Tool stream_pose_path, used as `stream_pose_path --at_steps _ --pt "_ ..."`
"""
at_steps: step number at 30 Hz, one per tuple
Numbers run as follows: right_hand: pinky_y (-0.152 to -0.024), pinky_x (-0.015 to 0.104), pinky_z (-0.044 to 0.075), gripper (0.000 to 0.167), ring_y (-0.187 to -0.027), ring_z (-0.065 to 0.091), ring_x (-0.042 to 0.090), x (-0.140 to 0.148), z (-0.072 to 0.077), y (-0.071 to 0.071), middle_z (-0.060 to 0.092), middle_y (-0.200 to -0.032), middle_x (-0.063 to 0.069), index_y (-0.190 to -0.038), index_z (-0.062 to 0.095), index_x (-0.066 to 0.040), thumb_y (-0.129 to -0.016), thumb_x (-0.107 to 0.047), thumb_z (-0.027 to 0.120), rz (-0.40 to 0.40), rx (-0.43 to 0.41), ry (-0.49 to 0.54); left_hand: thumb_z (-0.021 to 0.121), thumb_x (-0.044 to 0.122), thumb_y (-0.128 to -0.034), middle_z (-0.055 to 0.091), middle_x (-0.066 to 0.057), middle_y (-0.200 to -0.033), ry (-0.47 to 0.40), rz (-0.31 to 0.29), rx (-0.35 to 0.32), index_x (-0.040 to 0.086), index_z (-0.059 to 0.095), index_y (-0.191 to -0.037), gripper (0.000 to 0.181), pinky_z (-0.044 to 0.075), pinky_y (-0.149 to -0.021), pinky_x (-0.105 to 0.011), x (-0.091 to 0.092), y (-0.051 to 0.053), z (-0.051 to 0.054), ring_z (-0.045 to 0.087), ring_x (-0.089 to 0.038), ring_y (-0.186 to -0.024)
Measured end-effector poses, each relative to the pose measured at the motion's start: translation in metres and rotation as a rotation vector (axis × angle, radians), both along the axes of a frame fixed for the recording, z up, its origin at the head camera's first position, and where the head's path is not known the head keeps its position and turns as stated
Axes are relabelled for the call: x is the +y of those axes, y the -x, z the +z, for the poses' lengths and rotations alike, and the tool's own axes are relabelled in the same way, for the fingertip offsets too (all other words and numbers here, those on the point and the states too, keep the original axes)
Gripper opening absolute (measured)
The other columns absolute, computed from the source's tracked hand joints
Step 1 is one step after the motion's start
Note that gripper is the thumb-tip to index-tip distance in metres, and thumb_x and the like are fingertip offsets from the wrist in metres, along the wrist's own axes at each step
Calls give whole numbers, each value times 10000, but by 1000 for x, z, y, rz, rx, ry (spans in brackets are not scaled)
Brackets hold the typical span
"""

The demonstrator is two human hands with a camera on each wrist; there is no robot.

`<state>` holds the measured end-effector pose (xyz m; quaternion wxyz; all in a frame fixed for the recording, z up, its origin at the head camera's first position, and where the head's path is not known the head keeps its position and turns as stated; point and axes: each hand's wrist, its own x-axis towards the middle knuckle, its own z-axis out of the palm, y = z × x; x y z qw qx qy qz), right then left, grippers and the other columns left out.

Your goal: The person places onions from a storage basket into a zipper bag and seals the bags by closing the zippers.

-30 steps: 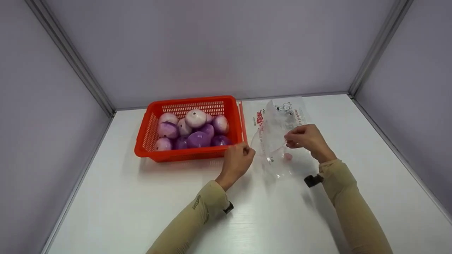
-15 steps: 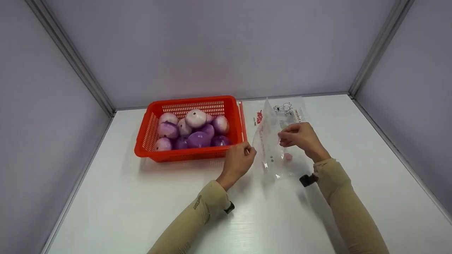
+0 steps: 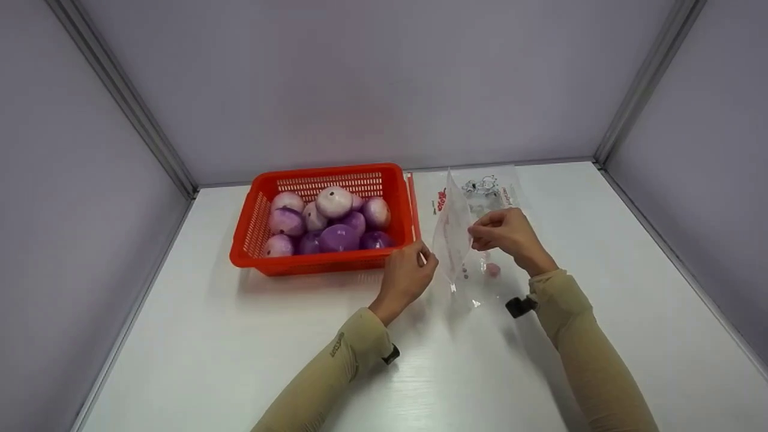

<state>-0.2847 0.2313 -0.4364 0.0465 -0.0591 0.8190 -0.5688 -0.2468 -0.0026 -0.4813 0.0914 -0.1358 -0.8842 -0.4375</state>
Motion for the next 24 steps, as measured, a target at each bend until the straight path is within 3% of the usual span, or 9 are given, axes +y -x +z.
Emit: stream_pose_path --at_steps 9,24 --pt "-721 301 639 256 -707 734 164 -2 5 -2 748 -828 100 -1018 736 82 -941 -161 762 -1 8 -32 655 156 -943 629 -1 -700 30 33 -11 95 688 -838 125 450 -600 -227 2 4 -3 520 -132 -656" --pt "-729 306 641 250 -710 741 121 25 11 -7 750 -839 67 -1064 721 104 -955 -121 737 -73 16 -54 644 130 -933 572 7 -664 -8 64 10 87 647 -786 153 411 -552 -205 -7 0 -4 494 -117 -607"
